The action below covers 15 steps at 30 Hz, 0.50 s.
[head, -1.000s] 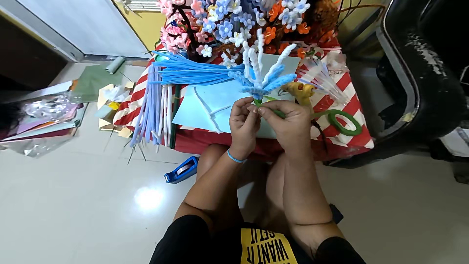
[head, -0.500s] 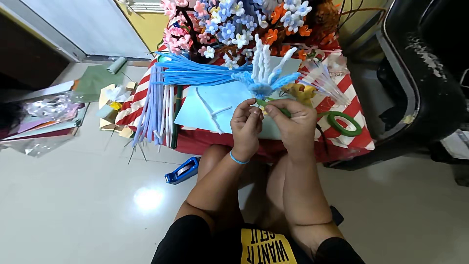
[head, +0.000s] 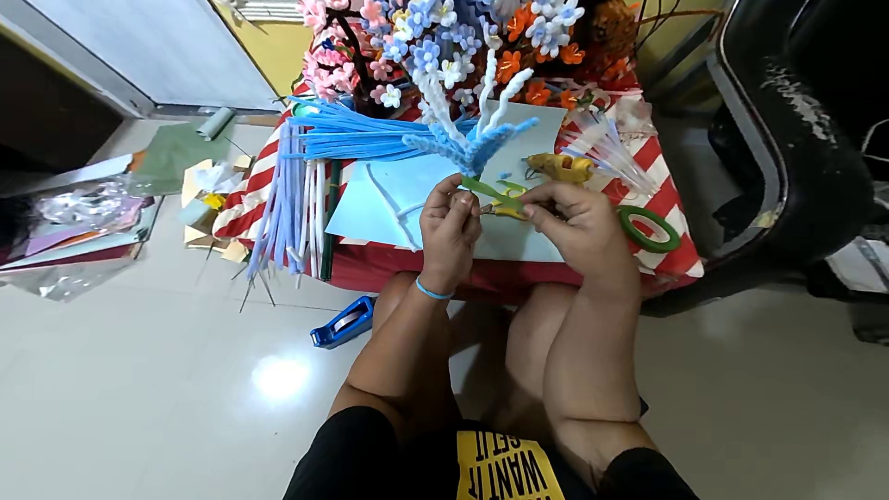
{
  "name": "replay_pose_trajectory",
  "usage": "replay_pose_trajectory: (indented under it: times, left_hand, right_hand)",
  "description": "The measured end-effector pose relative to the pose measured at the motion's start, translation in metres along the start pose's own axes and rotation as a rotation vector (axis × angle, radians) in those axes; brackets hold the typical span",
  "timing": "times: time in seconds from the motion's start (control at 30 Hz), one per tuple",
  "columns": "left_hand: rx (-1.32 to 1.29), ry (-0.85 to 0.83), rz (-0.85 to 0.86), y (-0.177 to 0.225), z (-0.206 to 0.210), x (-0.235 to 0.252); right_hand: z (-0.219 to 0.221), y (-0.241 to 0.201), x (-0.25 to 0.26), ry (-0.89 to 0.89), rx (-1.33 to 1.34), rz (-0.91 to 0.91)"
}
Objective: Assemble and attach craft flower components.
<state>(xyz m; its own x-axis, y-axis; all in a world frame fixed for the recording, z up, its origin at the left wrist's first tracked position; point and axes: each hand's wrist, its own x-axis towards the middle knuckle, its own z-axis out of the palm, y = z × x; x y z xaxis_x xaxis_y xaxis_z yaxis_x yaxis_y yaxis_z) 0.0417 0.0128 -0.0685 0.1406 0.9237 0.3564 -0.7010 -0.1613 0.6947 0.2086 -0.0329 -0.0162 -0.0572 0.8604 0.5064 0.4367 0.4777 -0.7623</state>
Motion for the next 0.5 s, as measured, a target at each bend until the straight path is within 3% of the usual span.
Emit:
replay_pose_trajectory:
  times: [0.17,0.4,0.5]
  left_hand:
    - [-0.059,-0.079,-0.086,0.001,-0.001,0.002]
    - [-0.194,-0.274,-0.188,-0.004,0.0,-0.002]
    - [-0.234,-0.342,-0.215,-0.004,-0.002,-0.003]
  right_hand:
    - [-0.005,0.006,-0.005,-0.124,-0.049,0.132]
    - [-0.001,0.012,-0.003,-0.133,-0.094,0.318]
    - [0.002,0.012,0.0,-0.051,-0.169,0.339]
